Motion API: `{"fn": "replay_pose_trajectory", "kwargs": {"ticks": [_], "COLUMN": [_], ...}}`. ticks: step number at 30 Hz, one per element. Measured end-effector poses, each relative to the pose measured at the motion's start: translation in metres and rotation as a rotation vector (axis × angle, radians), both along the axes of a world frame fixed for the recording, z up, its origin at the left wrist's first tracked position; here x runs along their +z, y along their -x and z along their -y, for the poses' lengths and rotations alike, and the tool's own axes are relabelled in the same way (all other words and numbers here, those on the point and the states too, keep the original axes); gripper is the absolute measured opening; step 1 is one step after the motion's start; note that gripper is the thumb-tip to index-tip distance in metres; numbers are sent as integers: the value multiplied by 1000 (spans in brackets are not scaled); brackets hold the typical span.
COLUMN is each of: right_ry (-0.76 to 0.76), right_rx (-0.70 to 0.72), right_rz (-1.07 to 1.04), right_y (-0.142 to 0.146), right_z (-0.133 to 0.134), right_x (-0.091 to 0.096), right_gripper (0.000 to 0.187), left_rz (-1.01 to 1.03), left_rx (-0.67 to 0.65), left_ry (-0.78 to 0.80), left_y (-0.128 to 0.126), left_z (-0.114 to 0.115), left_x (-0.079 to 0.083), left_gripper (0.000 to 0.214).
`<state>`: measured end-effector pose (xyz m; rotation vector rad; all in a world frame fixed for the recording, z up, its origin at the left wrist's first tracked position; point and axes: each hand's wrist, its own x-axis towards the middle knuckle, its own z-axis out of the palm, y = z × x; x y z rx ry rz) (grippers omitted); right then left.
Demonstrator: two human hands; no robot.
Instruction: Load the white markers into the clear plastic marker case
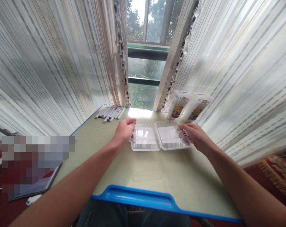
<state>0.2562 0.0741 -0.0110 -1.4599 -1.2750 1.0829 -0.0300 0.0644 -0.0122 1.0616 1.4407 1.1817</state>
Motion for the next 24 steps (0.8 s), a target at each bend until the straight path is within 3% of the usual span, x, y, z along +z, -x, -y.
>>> {"fn": "replay_pose_trajectory", "kwargs": {"ticks": [8, 14, 24], "right_ry": [138, 133, 131], "right_rx": [98, 164, 177], "right_rz": [418, 615, 710], "right_y": [-4, -3, -4], "right_z": [-1, -1, -2], "right_x": [0, -1, -2], "right_gripper": [55, 57, 54], "left_rz": [-147, -253, -343], "left_rx": [-54, -77, -99], "left_ry": [-19, -23, -13], "left_y": [8, 13, 11], "left_z": [-7, -8, -6], "left_x": [-13, -12, -8], "left_gripper": [38, 37, 36]}}
